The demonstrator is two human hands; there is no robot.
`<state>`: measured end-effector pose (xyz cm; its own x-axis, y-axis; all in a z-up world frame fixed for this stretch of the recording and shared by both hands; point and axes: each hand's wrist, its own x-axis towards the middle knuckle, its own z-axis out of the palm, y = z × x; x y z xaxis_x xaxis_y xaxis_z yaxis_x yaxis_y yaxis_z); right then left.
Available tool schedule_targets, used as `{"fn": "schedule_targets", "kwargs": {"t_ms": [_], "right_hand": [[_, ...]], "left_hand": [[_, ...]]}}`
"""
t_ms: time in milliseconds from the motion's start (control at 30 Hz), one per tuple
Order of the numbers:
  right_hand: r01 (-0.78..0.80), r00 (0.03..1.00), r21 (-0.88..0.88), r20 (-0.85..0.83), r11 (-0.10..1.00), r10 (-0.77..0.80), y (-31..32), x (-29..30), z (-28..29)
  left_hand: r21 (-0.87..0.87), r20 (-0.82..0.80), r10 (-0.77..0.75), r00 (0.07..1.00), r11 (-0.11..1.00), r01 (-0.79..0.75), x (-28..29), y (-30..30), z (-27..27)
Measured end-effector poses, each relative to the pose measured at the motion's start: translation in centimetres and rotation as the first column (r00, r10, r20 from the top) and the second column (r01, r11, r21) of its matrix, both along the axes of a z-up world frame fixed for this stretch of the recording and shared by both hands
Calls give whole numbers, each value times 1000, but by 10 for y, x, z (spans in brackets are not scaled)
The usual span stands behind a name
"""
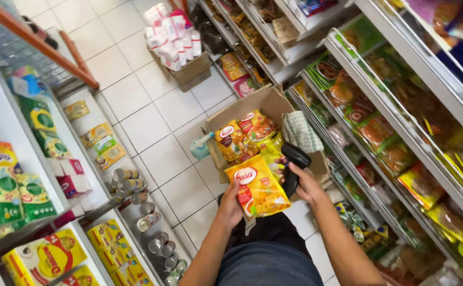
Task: The person sprays a liquid cleaner onto store shelves and wipes the surfaces with a cloth, then uses a barcode scanner to scan several packaged food items before placing them back into a cardboard box.
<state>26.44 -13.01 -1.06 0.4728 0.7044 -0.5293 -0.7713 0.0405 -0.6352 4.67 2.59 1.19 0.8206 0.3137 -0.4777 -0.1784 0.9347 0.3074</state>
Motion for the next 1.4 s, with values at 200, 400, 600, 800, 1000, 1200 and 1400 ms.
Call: {"fn": "schedule_targets", "kwargs": {"t_ms": [200,400,600,800,1000,1200,1400], "right_hand": [[181,949,-108,279,978,-145,-15,-60,50],[311,887,-80,381,947,-260,8,-64,97],[146,847,-62,524,987,-92,25,-72,106],[283,929,-18,253,959,-270,33,-66,85],[200,978,34,-74,979,-197,33,-73,59],[222,949,210,-270,952,-162,27,-38,53],[70,998,92,-5,993,-70,-22,17,27]], "left_hand": [[166,43,-50,998,985,43,41,3,-3],[548,-45,-143,989,824,144,53,32,-8],[623,27,45,999,781,-52,42,63,36],[934,137,-17,990,336,-123,11,93,115],[956,209,-72,975,-193,-219,13,78,149],[927,120,-217,969,-325,-187,6,51,136],[886,147,-87,985,-431,-170,16,39,151]]}}
